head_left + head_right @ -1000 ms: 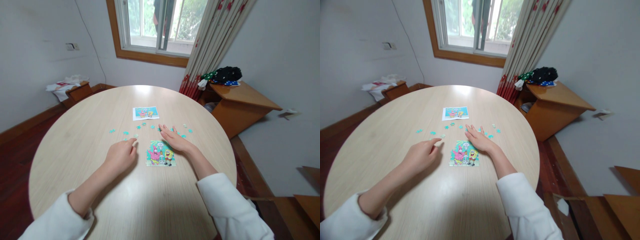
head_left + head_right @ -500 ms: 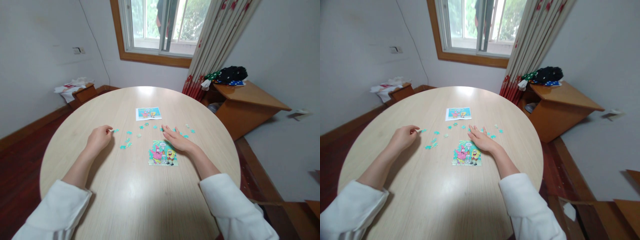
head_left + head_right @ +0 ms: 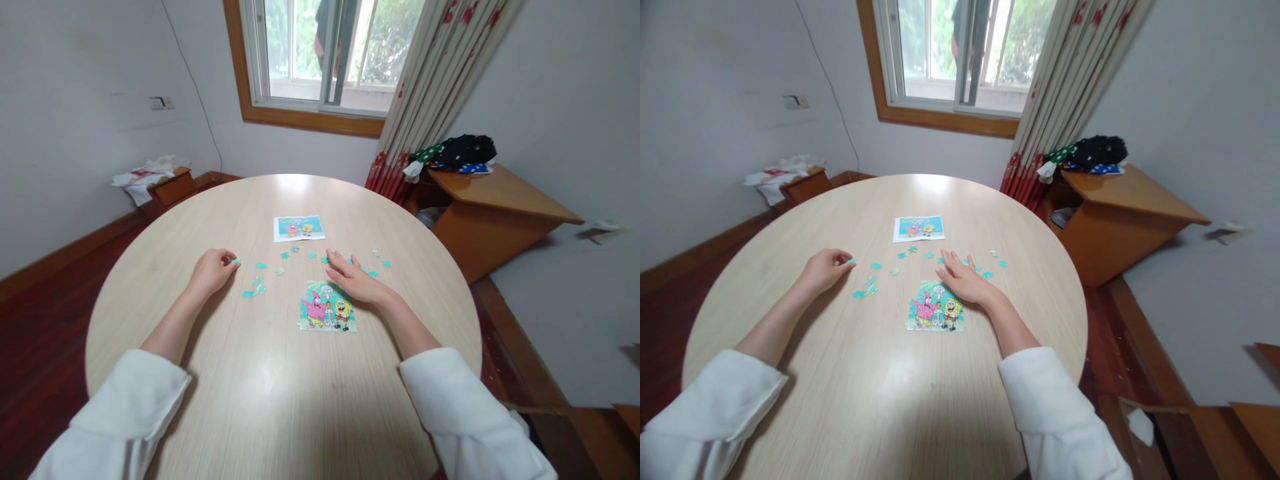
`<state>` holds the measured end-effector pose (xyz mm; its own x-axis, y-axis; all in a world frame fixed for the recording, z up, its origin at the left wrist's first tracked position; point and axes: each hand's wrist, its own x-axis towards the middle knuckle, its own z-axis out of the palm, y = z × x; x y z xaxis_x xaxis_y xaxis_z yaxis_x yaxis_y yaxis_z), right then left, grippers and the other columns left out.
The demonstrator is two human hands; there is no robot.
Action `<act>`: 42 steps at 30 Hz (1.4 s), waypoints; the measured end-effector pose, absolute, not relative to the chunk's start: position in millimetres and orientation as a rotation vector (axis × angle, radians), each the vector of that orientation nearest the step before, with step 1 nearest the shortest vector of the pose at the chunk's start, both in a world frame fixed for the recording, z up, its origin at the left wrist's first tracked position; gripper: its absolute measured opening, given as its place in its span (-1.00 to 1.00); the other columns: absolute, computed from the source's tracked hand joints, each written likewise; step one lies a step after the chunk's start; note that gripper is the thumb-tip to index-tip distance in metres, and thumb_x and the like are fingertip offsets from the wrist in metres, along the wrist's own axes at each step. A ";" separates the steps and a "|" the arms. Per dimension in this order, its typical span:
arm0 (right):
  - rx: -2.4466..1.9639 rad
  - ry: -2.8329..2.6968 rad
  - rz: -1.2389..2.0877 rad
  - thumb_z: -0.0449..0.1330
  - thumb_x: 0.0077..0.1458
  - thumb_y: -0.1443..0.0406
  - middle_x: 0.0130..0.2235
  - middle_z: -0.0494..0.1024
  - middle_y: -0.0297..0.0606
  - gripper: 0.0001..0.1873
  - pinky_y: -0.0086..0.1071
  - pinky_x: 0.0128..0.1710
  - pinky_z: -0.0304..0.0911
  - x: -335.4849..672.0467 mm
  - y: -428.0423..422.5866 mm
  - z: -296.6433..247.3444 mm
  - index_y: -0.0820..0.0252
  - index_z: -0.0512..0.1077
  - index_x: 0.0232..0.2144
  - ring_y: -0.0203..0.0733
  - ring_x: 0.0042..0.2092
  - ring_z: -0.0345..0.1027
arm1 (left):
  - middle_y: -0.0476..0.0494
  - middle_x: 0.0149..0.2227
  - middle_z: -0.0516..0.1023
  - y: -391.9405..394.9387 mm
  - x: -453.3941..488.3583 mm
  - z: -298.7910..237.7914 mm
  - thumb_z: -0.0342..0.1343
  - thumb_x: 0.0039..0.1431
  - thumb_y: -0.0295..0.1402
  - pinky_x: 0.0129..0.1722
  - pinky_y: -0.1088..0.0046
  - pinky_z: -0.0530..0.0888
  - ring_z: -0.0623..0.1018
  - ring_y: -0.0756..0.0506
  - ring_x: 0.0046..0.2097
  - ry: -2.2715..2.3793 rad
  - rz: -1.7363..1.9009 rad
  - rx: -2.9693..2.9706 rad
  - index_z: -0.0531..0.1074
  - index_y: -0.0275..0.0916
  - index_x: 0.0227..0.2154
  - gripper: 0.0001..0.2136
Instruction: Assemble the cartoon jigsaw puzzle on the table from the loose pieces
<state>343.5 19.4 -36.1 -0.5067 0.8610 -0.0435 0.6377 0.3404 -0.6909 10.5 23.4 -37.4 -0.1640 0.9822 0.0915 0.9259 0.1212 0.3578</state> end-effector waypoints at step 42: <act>-1.156 -1.844 1.040 0.01 0.18 0.06 -0.21 0.57 -0.05 -0.53 -0.21 -0.16 0.32 330.9 19.1 -35.8 0.26 0.50 -0.10 -0.12 -0.21 0.45 | -0.03 -0.54 0.48 1.7 54.4 -19.5 -0.09 0.19 -0.37 -0.38 0.48 0.34 0.46 -0.04 -0.47 2.021 1.134 1.862 0.36 -0.24 -0.43 -0.84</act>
<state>330.9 19.1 -35.8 -0.3448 0.9268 0.1485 0.3521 0.2744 -0.8948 54.4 1.7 -19.5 -0.2066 0.9098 0.3601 0.7813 -0.0682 0.6204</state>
